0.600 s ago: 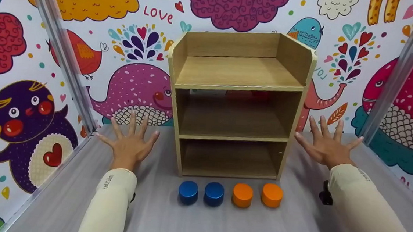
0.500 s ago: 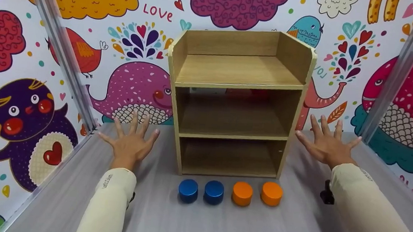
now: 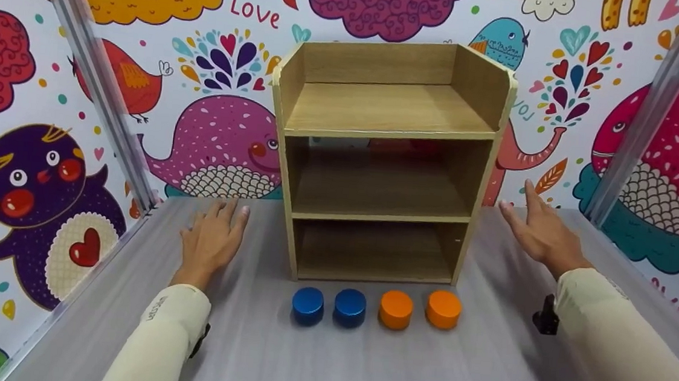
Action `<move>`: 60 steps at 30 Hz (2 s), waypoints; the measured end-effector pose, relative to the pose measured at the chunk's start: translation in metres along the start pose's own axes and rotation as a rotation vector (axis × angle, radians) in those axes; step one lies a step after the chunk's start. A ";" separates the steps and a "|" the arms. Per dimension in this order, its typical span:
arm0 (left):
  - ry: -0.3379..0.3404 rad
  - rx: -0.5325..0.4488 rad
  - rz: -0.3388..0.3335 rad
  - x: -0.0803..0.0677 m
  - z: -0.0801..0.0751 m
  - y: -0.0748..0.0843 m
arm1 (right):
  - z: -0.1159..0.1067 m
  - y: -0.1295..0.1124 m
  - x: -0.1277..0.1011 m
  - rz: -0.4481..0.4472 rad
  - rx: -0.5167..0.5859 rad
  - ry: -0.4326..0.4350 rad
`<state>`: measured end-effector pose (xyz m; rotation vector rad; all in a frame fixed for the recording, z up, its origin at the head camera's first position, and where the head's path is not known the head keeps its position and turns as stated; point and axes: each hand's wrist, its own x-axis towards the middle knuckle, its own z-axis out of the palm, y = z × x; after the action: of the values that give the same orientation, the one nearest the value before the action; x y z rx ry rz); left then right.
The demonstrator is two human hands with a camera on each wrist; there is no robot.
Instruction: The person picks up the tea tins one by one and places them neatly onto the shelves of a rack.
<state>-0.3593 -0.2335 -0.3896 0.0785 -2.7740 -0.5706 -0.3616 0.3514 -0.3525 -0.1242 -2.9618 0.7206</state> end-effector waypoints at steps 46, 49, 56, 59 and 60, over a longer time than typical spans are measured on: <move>-0.165 0.164 0.446 -0.139 -0.009 0.071 | 0.031 -0.090 -0.005 -0.279 0.710 0.179; -0.140 0.162 0.475 -0.142 -0.009 0.070 | 0.037 -0.089 -0.003 -0.285 0.722 0.209; -0.084 0.168 0.497 -0.144 -0.006 0.065 | 0.048 -0.088 -0.008 -0.286 0.793 0.256; -0.097 0.170 0.478 -0.144 -0.006 0.063 | 0.047 -0.095 -0.018 -0.277 0.814 0.257; -0.102 0.170 0.475 -0.144 -0.006 0.063 | 0.046 -0.097 -0.021 -0.274 0.821 0.256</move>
<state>-0.2200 -0.1613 -0.4009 -0.5699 -2.7858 -0.2206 -0.3516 0.2424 -0.3502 0.2241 -2.1682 1.6305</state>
